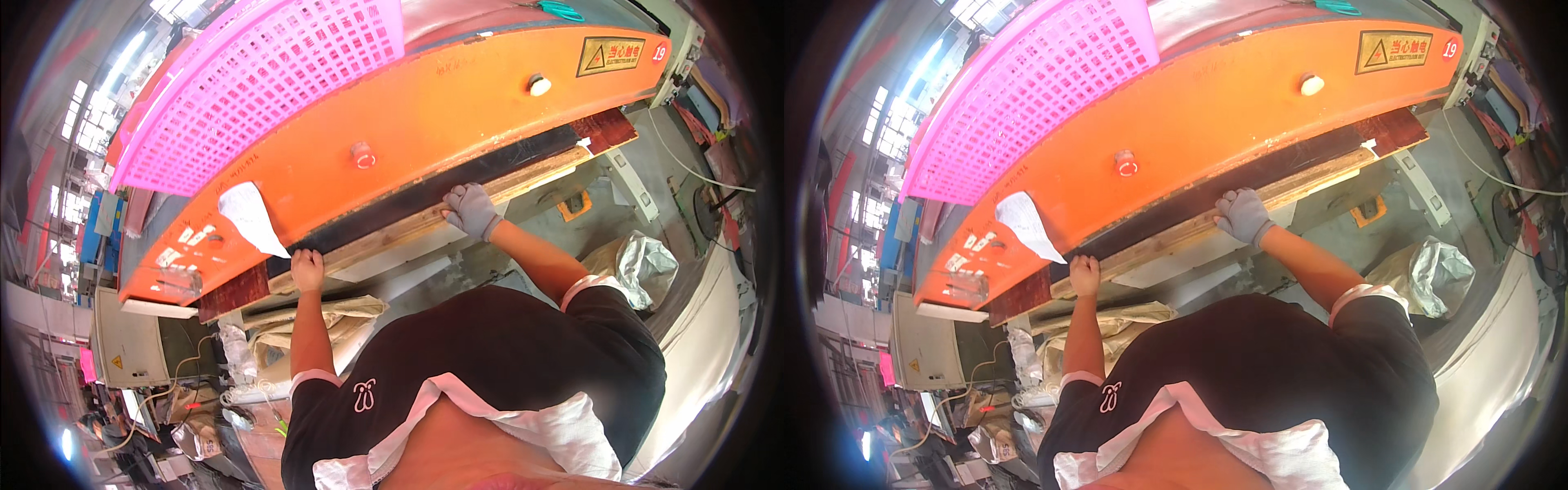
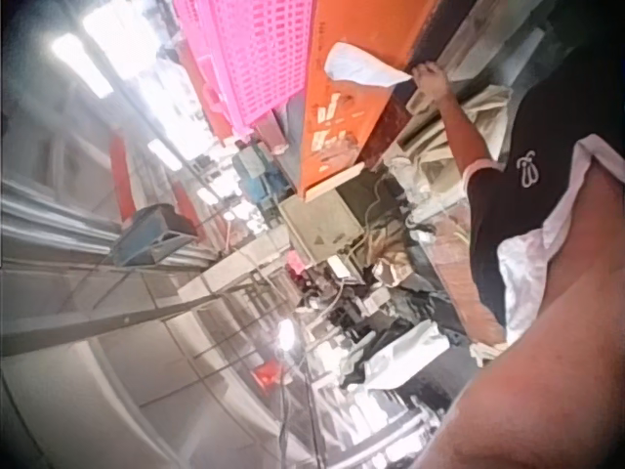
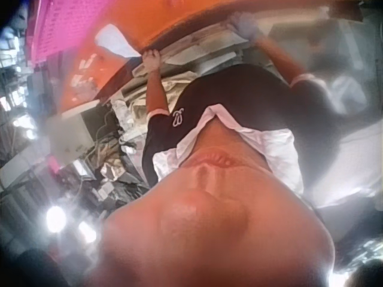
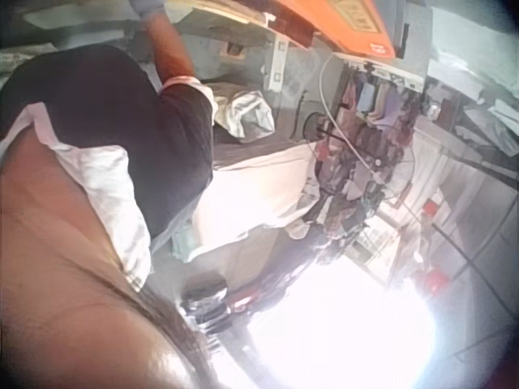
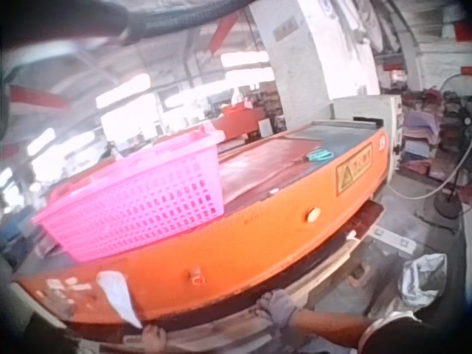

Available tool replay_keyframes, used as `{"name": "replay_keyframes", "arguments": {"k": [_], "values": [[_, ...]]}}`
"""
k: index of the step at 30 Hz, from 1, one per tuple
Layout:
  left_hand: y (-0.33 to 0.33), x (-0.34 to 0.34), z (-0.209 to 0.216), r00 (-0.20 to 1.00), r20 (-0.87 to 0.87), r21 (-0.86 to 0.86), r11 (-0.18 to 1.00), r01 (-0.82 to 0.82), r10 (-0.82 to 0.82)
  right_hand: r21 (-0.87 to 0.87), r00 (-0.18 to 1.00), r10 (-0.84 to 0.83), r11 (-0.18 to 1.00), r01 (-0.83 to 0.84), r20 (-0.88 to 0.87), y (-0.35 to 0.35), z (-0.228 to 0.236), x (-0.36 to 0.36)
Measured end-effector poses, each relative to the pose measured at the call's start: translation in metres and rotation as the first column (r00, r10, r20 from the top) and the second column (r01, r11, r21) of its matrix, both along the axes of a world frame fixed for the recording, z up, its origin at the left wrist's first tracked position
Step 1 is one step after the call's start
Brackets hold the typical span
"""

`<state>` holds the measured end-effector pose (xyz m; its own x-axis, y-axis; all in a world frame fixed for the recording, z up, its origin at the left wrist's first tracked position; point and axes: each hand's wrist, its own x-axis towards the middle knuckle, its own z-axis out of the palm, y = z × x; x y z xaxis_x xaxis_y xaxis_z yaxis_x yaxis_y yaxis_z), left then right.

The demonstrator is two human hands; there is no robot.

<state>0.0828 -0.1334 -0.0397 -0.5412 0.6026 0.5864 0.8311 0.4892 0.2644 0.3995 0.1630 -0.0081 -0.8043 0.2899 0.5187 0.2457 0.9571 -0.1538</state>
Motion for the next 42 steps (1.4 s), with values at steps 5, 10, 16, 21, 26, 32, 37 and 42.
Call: {"name": "replay_keyframes", "arguments": {"k": [5, 10, 16, 21, 26, 32, 37, 42], "values": [[0.008, -0.017, 0.0, 0.99, 0.143, -0.039, 0.999, 0.006, 0.0, -0.119, 0.985, -0.074, 0.989, 0.093, 0.158, 0.005, 0.018, -0.013], [0.017, -0.011, 0.003, 0.975, 0.207, -0.143, 0.988, -0.052, 0.081, -0.182, 0.979, -0.074, 0.977, 0.109, 0.188, 0.02, 0.012, -0.025], [0.007, 0.043, 0.008, 0.984, 0.169, -0.147, 0.989, -0.023, 0.048, -0.248, 0.991, -0.086, 0.963, 0.109, 0.102, 0.016, 0.005, 0.016], [0.004, 0.091, 0.022, 0.989, 0.146, -0.259, 0.966, 0.008, 0.031, -0.142, 0.98, -0.191, 0.973, 0.181, -0.057, -0.009, 0.009, 0.066], [0.001, 0.126, 0.03, 0.997, 0.075, -0.166, 0.986, 0.013, 0.0, -0.088, 0.957, -0.22, 0.974, 0.207, -0.19, -0.023, 0.006, 0.094], [0.007, 0.159, 0.022, 0.994, 0.111, -0.163, 0.986, 0.016, 0.002, -0.107, 0.953, -0.264, 0.962, 0.249, -0.151, -0.024, 0.008, 0.129], [-0.012, 0.159, 0.006, 0.97, -0.123, 0.03, 0.976, 0.215, -0.21, -0.217, 0.961, -0.263, 0.946, 0.24, -0.084, -0.032, 0.012, 0.113], [-0.015, 0.096, -0.026, 0.939, -0.017, -0.234, 0.914, 0.331, -0.344, -0.299, 0.977, -0.171, 0.946, 0.127, -0.126, -0.03, 0.009, 0.064]]}}
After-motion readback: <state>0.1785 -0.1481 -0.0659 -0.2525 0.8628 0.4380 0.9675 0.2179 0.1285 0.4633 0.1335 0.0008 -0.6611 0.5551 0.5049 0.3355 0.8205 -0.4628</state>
